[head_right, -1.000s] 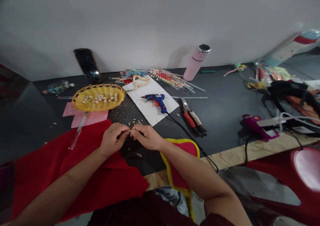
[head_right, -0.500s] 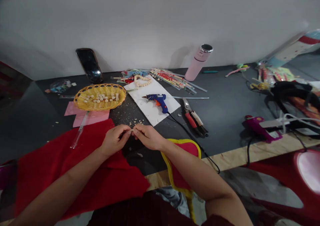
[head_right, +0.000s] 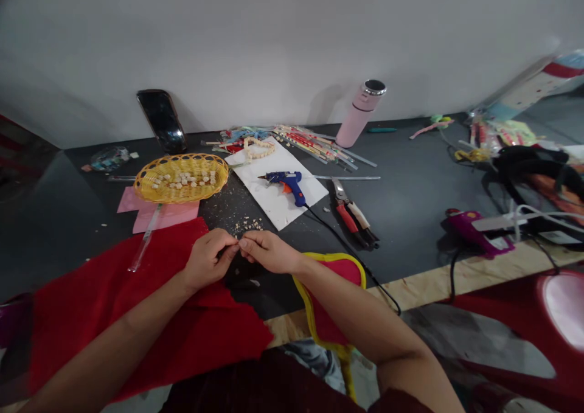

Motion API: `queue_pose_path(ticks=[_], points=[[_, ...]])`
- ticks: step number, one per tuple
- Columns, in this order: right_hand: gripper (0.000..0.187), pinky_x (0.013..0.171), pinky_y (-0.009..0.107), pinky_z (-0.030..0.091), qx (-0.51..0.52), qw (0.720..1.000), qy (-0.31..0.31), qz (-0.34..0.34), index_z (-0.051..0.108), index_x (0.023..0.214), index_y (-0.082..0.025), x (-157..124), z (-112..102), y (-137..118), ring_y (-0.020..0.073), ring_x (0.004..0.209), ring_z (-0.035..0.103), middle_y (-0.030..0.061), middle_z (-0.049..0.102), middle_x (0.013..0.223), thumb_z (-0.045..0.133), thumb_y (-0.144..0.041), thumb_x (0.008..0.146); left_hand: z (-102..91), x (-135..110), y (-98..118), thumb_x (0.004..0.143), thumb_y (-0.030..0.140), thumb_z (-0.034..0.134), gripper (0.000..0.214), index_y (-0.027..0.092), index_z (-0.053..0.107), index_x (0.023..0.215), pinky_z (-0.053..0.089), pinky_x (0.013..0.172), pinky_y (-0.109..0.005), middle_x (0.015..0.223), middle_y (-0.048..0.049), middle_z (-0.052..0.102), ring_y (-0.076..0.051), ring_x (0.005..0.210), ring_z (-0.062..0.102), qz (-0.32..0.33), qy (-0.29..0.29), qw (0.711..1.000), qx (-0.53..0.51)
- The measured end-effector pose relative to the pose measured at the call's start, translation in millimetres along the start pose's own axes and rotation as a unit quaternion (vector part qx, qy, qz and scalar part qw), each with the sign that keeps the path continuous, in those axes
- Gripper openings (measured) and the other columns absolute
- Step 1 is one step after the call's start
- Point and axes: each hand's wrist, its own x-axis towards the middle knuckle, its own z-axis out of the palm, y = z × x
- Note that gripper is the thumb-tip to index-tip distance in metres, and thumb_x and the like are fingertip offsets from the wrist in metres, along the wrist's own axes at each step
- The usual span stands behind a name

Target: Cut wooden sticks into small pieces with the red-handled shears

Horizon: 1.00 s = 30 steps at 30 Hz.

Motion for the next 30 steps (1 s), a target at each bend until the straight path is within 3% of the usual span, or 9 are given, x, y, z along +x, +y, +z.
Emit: queue_pose_path(ticks=[18,30], points=[[0.044,0.058,0.023,0.04,0.021,0.996,0.051,-0.072,0.047,0.074,-0.018,-0.2,13.6,0.9,0.0102,0.062,0.046,-0.0011,0.046,0.069,0.034,-0.057,0.091,-1.5,-1.4,8.7,0.084,0.015,0.05,0.011,0.018,0.055,0.074,0.043,0.06,-0.026,0.064,-0.0014,0.057,-0.013,0.063,0.052,0.001,0.057,0.998,-0.034],[0.048,0.053,0.022,0.035,-0.001,0.996,0.085,-0.025,0.049,0.069,-0.017,5.8,9.2,5.6,0.0095,0.056,0.042,-0.0017,0.048,0.061,0.032,-0.056,0.092,6.7,0.2,-4.9,0.086,0.021,0.048,0.011,0.019,0.058,0.085,0.049,0.069,-0.028,0.076,-0.0039,0.065,-0.016,0.073,0.061,-0.038,0.04,0.998,-0.02]])
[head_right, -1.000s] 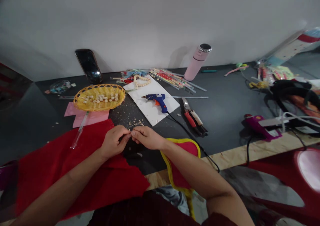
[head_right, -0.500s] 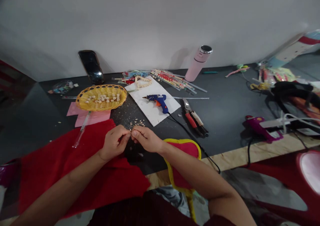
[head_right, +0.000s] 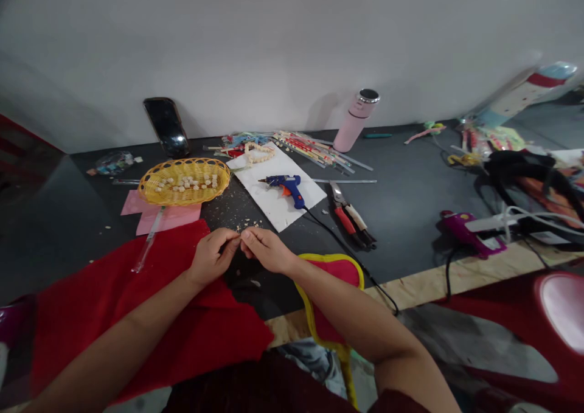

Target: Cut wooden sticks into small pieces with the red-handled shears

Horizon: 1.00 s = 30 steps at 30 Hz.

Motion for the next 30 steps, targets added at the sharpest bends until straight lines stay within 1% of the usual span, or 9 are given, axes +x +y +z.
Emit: queue_pose_path(ticks=[6,12,16,18,20,22,25,28,30], points=[[0.05,0.052,0.023,0.033,-0.004,0.999,0.047,-0.017,0.048,0.061,-0.017,1.6,-4.0,-7.7,0.009,0.054,0.041,-0.0022,0.045,0.057,0.034,-0.055,0.092,-0.5,4.8,-0.2,0.087,0.021,0.048,0.014,0.018,0.06,0.093,0.052,0.07,-0.027,0.086,-0.0054,0.069,-0.016,0.077,0.065,-0.016,0.021,1.0,-0.008],[0.041,0.053,0.021,0.034,0.013,0.999,0.04,-0.026,0.051,0.072,-0.017,-4.6,-19.0,-34.7,0.0082,0.054,0.041,-0.0027,0.049,0.063,0.038,-0.052,0.091,-2.2,4.3,-1.6,0.087,0.021,0.046,0.017,0.019,0.063,0.092,0.053,0.072,-0.028,0.086,-0.0056,0.071,-0.016,0.079,0.066,0.001,0.013,1.0,-0.007],[0.031,0.059,0.022,0.038,-0.097,0.994,0.035,-0.024,0.057,0.089,-0.017,-21.1,-37.9,-42.5,0.0102,0.063,0.047,-0.0001,0.057,0.073,0.043,-0.044,0.091,-1.5,1.2,-4.0,0.087,0.022,0.047,0.017,0.019,0.062,0.093,0.052,0.073,-0.028,0.088,-0.0055,0.07,-0.016,0.079,0.065,-0.008,0.0,1.0,-0.012],[0.026,0.065,0.025,0.04,-0.183,0.981,0.061,-0.028,0.059,0.092,-0.018,-33.9,-55.1,-39.7,0.0131,0.071,0.051,0.0019,0.06,0.079,0.046,-0.04,0.09,-2.3,1.1,-2.9,0.087,0.023,0.048,0.016,0.019,0.062,0.091,0.051,0.073,-0.027,0.087,-0.0048,0.07,-0.015,0.078,0.065,-0.018,0.006,1.0,-0.015],[0.023,0.069,0.027,0.041,-0.266,0.957,0.115,-0.022,0.061,0.095,-0.02,-49.5,-78.6,-33.4,0.016,0.077,0.053,0.0036,0.062,0.087,0.046,-0.037,0.09,-3.7,1.8,-0.8,0.086,0.024,0.048,0.015,0.019,0.062,0.089,0.051,0.071,-0.026,0.084,-0.0039,0.07,-0.015,0.075,0.065,-0.027,0.009,0.999,-0.017],[0.022,0.071,0.029,0.041,-0.361,0.919,0.161,0.002,0.061,0.098,-0.021,-66.9,-105.9,-25.1,0.0183,0.08,0.054,0.0051,0.063,0.09,0.046,-0.035,0.089,-4.8,2.4,1.1,0.086,0.025,0.048,0.014,0.02,0.062,0.089,0.051,0.07,-0.025,0.082,-0.0031,0.07,-0.015,0.074,0.065,-0.037,0.009,0.999,-0.017],[0.025,0.077,0.032,0.04,-0.506,0.829,0.233,0.059,0.061,0.1,-0.02,-92.3,-142.1,-12.3,0.0214,0.086,0.055,0.0088,0.062,0.096,0.044,-0.034,0.089,-4.4,2.1,1.9,0.086,0.025,0.048,0.014,0.02,0.061,0.089,0.05,0.069,-0.025,0.082,-0.0025,0.07,-0.015,0.073,0.065,-0.051,0.004,0.999,-0.019],[0.027,0.082,0.037,0.039,-0.619,0.739,0.238,0.117,0.061,0.099,-0.016,-109.1,-160.3,-1.5,0.0253,0.092,0.054,0.0137,0.06,0.099,0.044,-0.034,0.088,-2.2,0.6,1.0,0.085,0.026,0.05,0.015,0.019,0.062,0.091,0.049,0.066,-0.024,0.082,-0.0028,0.07,-0.015,0.072,0.065,-0.061,-0.001,0.998,-0.028],[0.027,0.083,0.038,0.038,-0.653,0.713,0.218,0.135,0.06,0.098,-0.015,-112.9,-162.7,4.9,0.0257,0.093,0.053,0.0148,0.059,0.1,0.045,-0.035,0.088,-0.5,-0.6,-0.3,0.085,0.026,0.05,0.015,0.019,0.062,0.091,0.049,0.065,-0.023,0.082,-0.003,0.07,-0.015,0.072,0.065,-0.068,0.001,0.997,-0.037]])
